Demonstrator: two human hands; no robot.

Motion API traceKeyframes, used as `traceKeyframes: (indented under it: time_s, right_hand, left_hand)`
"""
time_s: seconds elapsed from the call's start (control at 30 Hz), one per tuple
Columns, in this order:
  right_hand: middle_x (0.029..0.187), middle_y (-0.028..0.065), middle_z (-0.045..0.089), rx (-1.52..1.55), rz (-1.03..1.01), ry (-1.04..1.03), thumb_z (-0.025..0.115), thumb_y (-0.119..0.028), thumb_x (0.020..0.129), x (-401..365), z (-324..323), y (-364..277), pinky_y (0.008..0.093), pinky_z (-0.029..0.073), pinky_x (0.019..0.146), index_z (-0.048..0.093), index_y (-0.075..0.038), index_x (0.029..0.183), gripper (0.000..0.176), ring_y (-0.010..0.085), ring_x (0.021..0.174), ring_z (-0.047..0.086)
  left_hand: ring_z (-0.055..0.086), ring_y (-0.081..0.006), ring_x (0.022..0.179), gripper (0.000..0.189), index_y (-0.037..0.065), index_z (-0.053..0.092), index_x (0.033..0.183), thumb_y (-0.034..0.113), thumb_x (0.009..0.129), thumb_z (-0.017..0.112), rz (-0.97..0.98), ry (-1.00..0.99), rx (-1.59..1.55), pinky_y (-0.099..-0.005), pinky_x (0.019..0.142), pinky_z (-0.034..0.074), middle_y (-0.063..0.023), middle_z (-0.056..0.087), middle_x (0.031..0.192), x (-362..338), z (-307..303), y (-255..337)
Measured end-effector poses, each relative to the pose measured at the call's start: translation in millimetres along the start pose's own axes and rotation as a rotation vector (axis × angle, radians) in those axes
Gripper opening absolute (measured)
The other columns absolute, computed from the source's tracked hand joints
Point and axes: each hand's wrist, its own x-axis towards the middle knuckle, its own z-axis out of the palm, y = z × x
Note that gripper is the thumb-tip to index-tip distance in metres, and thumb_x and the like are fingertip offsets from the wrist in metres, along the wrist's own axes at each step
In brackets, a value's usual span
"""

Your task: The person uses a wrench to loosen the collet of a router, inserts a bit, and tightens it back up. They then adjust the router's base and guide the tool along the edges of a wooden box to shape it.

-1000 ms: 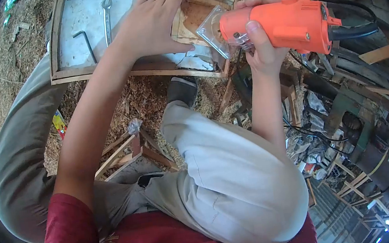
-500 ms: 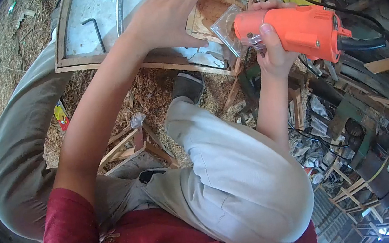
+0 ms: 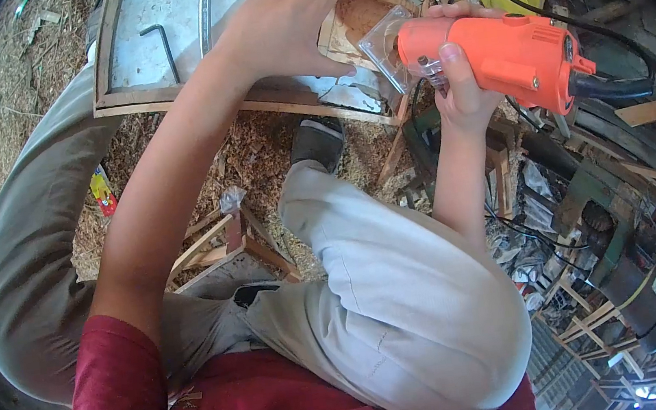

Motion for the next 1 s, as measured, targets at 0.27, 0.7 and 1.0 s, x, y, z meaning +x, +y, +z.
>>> traceKeyframes:
  time_s: [0.27,0.7,1.0]
  right_hand:
    - [0.115,0.0178,0.063,-0.039,-0.016,-0.021,0.071,-0.014,0.079,0.2,-6.3,4.3,0.0558,0.048,0.104,0.049,-0.008,0.127,0.054,0.0375,0.108,0.065]
    - [0.112,0.0195,0.064,-0.071,-0.026,-0.006,0.071,-0.013,0.079,3.3,-1.6,3.8,0.0550,0.051,0.101,0.046,-0.005,0.126,0.054,0.0380,0.106,0.066]
    - [0.113,0.0199,0.064,-0.077,-0.045,-0.012,0.069,-0.012,0.079,5.5,-2.2,7.2,0.0550,0.054,0.098,0.046,-0.004,0.126,0.053,0.0393,0.106,0.067]
  left_hand:
    - [0.036,-0.0350,0.150,0.101,-0.010,0.050,0.136,0.059,0.067,0.079,-0.004,-0.012,0.033,-0.0537,0.127,0.014,-0.0268,0.045,0.154,0.3,3.6,-1.2]
    - [0.037,-0.0351,0.150,0.100,-0.009,0.051,0.135,0.061,0.069,0.078,-0.012,-0.024,0.018,-0.0542,0.127,0.014,-0.0265,0.046,0.153,0.6,2.8,0.4]
    - [0.036,-0.0348,0.150,0.099,-0.009,0.051,0.134,0.062,0.070,0.078,-0.009,-0.023,0.039,-0.0546,0.127,0.014,-0.0258,0.047,0.153,0.2,4.5,-0.1]
